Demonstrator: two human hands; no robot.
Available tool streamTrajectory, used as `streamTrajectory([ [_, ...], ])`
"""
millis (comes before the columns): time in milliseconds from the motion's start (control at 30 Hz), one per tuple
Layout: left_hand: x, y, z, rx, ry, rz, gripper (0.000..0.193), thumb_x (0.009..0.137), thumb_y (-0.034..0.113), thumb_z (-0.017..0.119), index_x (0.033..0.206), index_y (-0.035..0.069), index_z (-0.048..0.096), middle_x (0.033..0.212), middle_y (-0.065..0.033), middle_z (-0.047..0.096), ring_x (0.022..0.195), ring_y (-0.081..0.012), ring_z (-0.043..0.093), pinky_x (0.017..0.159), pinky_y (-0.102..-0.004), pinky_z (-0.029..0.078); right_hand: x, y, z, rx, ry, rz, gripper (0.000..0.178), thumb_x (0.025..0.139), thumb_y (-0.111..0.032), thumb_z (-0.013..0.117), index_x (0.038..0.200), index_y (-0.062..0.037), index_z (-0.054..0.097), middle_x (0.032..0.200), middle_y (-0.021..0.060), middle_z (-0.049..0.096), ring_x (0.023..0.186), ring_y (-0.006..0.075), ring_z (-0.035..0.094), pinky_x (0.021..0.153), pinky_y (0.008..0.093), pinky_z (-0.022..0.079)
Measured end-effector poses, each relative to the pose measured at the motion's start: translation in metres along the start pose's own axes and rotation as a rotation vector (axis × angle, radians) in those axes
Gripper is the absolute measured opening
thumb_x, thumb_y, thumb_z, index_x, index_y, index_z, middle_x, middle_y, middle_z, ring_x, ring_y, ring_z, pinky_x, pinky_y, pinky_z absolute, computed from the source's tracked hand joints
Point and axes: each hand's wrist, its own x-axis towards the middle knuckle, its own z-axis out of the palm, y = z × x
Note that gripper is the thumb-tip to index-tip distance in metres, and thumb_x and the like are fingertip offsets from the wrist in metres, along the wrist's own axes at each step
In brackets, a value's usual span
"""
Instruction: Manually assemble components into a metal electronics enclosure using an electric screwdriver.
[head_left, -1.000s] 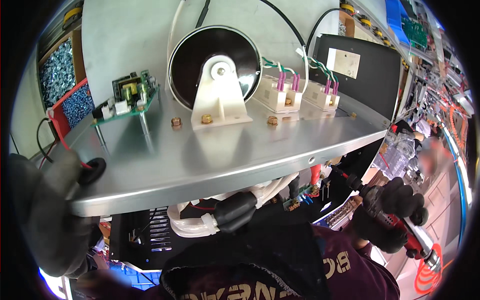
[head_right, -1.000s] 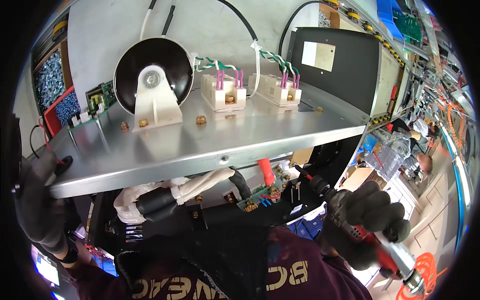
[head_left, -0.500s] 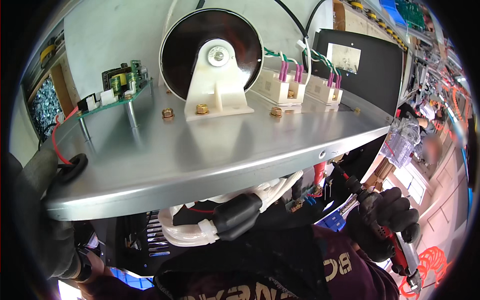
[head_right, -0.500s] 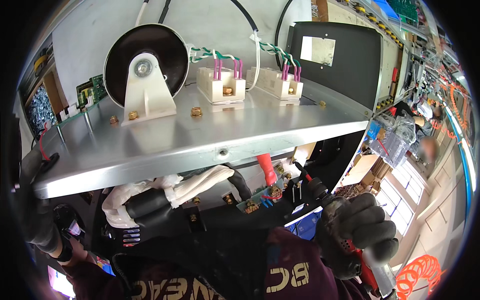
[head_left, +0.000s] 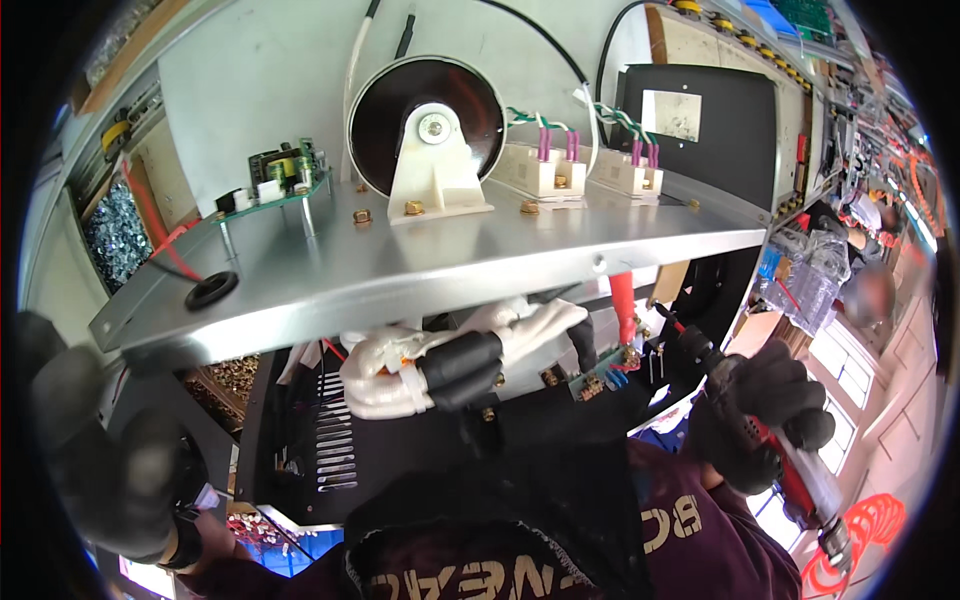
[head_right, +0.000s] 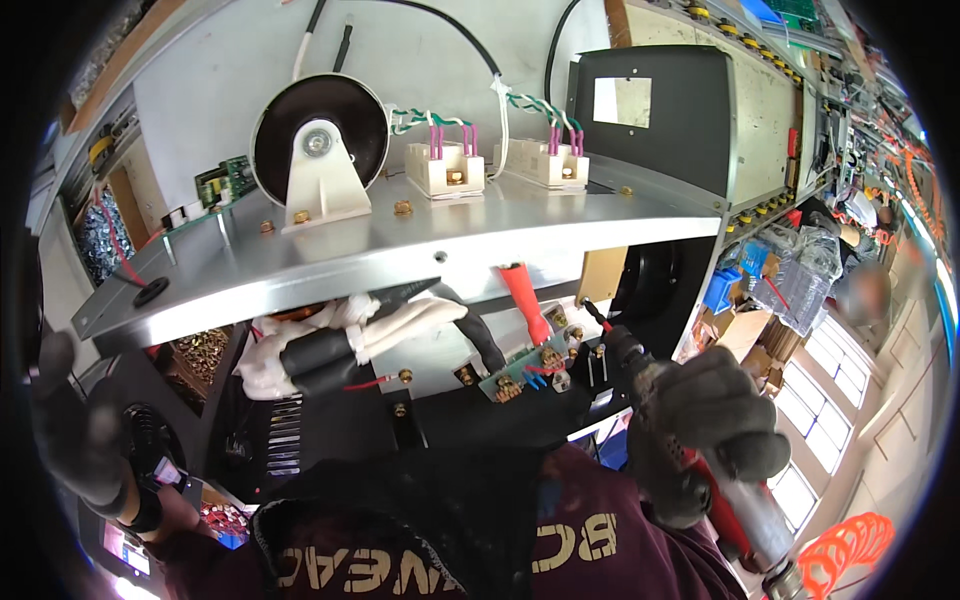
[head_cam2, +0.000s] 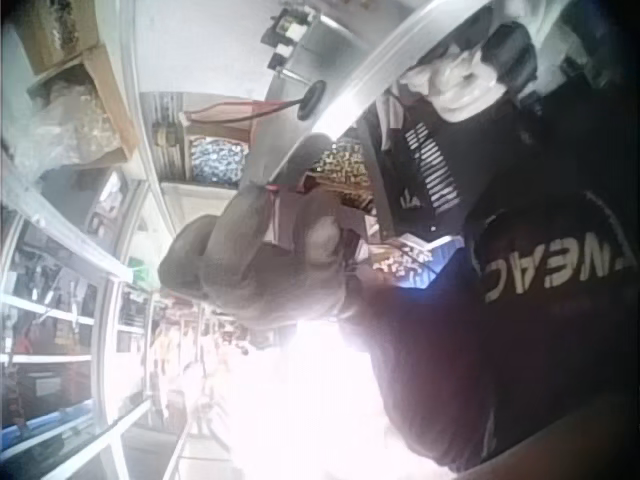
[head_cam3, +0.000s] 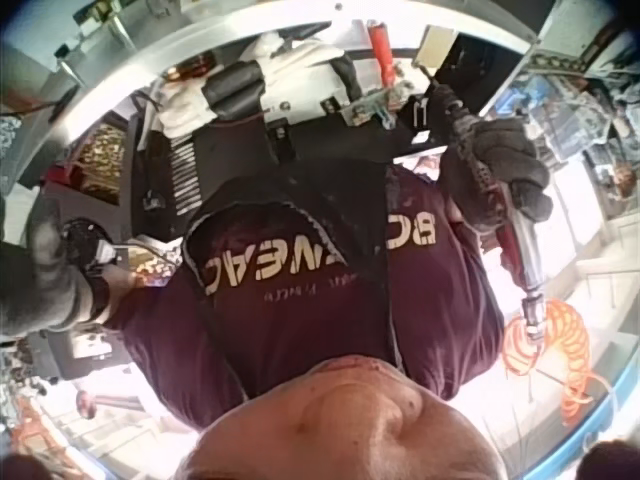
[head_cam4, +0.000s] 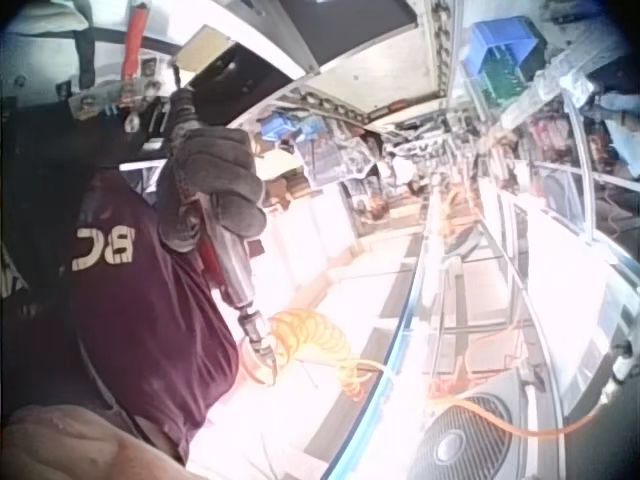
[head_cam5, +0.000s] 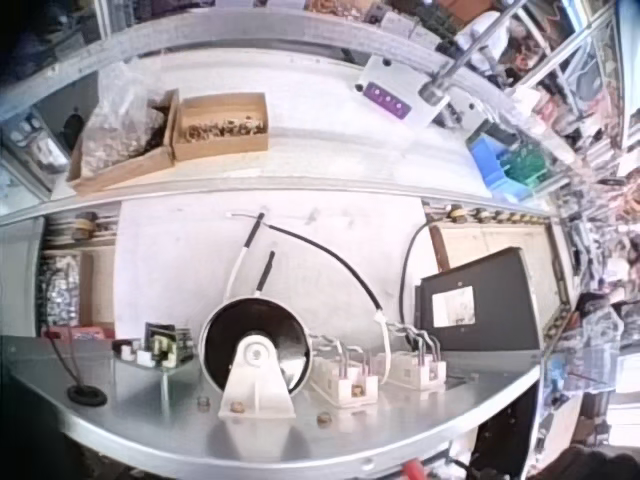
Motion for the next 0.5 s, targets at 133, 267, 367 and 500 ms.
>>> streamTrajectory([
  [133,-0.001,0.037,-0.013,-0.006,0.110,-0.159,0.033,0.098,0.014,0.049,0.125,-0.003,0.057,0.130,-0.0170,0.055,0.122,-0.0229,0.052,0.103,-0.0323,0.040,-0.006,-0.003,-0.006,-0.009,0.087,0.196,0.034,0.082,-0.033,0.064,0.100,-0.0085,0.048,0.072,0.0041,0.047,0.063,0.0169,0.047,0.057,0.0329,0.039],
  [267,0.007,0.124,0.011,-1.052,0.147,-0.391,0.031,0.097,0.016,0.052,0.120,-0.005,0.057,0.114,-0.0128,0.064,0.096,-0.0207,0.064,0.085,-0.0259,0.049,-0.016,-0.009,-0.008,0.098,0.195,0.357,0.045,0.081,-0.033,0.066,0.113,-0.0042,0.051,0.079,0.0074,0.049,0.072,0.0208,0.051,0.065,0.0357,0.044],
  [367,0.016,0.194,0.041,-1.522,0.021,-0.277,0.035,0.099,0.019,0.051,0.126,-0.003,0.049,0.108,-0.0139,0.064,0.086,-0.0136,0.063,0.075,-0.0240,0.049,-0.009,-0.013,-0.021,0.138,0.198,0.317,0.052,0.082,-0.030,0.067,0.120,0.0005,0.049,0.106,0.0169,0.056,0.092,0.0271,0.056,0.079,0.0418,0.049],
  [500,0.031,0.259,0.076,-1.568,-0.244,-0.306,0.035,0.100,0.025,0.051,0.120,-0.002,0.051,0.101,-0.0131,0.065,0.084,-0.0136,0.063,0.063,-0.0233,0.049,0.005,-0.045,-0.050,0.448,0.182,0.098,0.044,0.083,-0.031,0.063,0.116,-0.0040,0.052,0.087,0.0069,0.047,0.075,0.0202,0.046,0.068,0.0344,0.041],
])
